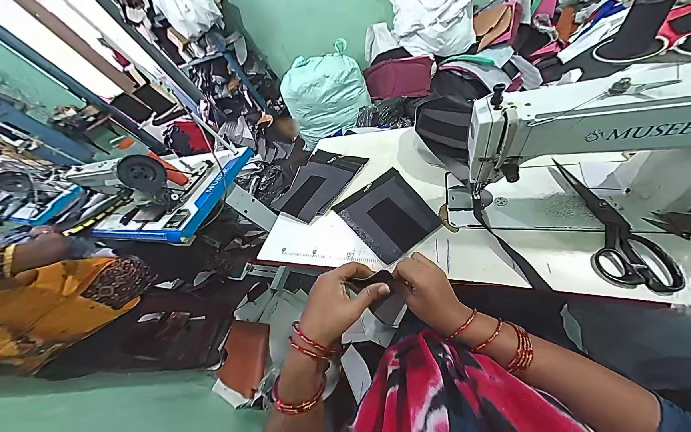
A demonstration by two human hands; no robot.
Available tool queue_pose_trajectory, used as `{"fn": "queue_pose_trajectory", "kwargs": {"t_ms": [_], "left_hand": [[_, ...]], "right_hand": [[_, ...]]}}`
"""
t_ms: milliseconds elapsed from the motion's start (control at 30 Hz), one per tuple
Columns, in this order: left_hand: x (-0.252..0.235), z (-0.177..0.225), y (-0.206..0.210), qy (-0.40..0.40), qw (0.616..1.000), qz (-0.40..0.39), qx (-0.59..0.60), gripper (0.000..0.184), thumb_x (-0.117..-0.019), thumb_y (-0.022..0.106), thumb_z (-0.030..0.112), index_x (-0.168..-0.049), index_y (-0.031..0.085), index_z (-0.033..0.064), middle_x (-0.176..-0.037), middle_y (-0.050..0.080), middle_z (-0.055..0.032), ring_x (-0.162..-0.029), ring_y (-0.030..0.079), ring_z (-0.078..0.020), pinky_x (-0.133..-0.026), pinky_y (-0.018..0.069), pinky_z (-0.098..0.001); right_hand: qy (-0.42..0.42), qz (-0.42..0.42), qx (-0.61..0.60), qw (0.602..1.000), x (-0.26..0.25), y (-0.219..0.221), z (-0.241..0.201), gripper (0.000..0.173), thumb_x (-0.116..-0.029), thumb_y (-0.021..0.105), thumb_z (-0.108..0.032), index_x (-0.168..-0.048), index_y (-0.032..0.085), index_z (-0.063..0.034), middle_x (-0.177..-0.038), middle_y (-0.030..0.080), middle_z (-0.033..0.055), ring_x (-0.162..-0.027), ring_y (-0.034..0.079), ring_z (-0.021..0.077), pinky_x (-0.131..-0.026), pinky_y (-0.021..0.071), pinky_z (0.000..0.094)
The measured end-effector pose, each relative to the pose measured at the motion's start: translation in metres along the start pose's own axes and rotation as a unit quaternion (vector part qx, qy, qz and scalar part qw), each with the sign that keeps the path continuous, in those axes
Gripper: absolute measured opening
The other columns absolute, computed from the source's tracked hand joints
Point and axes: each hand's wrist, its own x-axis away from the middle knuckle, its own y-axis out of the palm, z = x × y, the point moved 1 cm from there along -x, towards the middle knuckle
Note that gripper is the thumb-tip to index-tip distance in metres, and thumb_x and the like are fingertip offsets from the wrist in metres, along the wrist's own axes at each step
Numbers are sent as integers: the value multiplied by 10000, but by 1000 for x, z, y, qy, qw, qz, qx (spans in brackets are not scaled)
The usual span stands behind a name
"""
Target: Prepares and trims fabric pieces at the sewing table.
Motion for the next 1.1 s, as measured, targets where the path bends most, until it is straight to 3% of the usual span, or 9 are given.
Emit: {"fn": "queue_pose_trajectory", "kwargs": {"t_ms": [100, 233, 367, 433, 600, 667, 867, 1000, 1100], "left_hand": [[2, 9, -13, 27, 988, -21, -151, 289, -913, 703, 359, -1012, 801, 107, -964, 768, -78, -995, 717, -275, -995, 477, -618], [4, 10, -10, 106, 977, 70, -170, 236, -930, 567, 103, -934, 801, 82, -938, 775, -90, -1011, 737, -311, -1049, 356, -753], [5, 22, -37, 190, 952, 151, -188, 285, -923, 508, 53, -952, 791, 70, -923, 771, -81, -935, 736, -224, -974, 536, -507], [4, 35, -61, 217, 935, 198, -200, 247, -972, 529, 62, -965, 772, 21, -921, 747, -127, -919, 698, -226, -868, 548, -402], [1, 67, -126, 222, 896, 299, -240, 240, -1019, 626, 159, -1039, 708, -65, -962, 703, -161, -942, 659, -103, -891, 521, -245], [1, 71, -147, 192, 888, 336, -247, 260, -1022, 641, 199, -1087, 686, -49, -1011, 700, -108, -963, 653, -36, -901, 520, -224], [1, 31, -207, 216, 856, 395, -255, 214, -956, 740, 225, -1139, 719, 116, -1069, 727, 15, -955, 705, -93, -844, 591, -308], [23, 19, -213, 125, 865, 434, -218, 182, -953, 740, 165, -1120, 720, 97, -1048, 728, 13, -950, 705, -96, -864, 589, -316], [71, -44, -237, 85, 872, 391, -281, 206, -1000, 683, 246, -1117, 707, 78, -979, 703, 24, -856, 658, -10, -769, 552, -219]], "right_hand": [[-90, 12, 26, 996, -6, 9, -7, 113, -904, 617, -75, -813, 682, -59, -734, 647, 78, -737, 636, 275, -660, 512, 388], [-32, -6, -92, 995, -11, 12, -14, 172, -955, 649, -169, -872, 696, -26, -785, 675, 94, -775, 656, 221, -725, 535, 346], [110, -163, -236, 952, -16, 3, -4, 235, -1001, 579, -161, -1054, 705, 30, -955, 709, 147, -865, 672, 172, -811, 543, 316], [129, -221, -237, 937, -10, 9, 6, 228, -995, 573, -121, -1088, 701, 43, -1003, 716, 176, -923, 686, 223, -871, 539, 384], [155, -282, -208, 924, 15, 31, 26, 236, -1012, 586, -137, -1115, 715, 34, -1061, 729, 184, -999, 697, 268, -943, 524, 447], [159, -286, -212, 921, 23, 38, 30, 235, -1011, 592, -136, -1115, 719, 32, -1078, 729, 186, -1021, 696, 268, -963, 521, 436], [171, -266, -229, 920, 28, 48, 31, 236, -1007, 587, -120, -1142, 703, 35, -1142, 710, 188, -1076, 677, 244, -996, 510, 375], [182, -272, -226, 917, 25, 50, 31, 286, -1017, 582, -128, -1253, 657, 17, -1217, 688, 181, -1112, 673, 240, -1020, 512, 373], [192, -248, -245, 917, 25, 49, 32, 249, -1029, 552, -100, -1177, 689, 45, -1153, 705, 192, -1065, 677, 224, -986, 511, 350]]}}
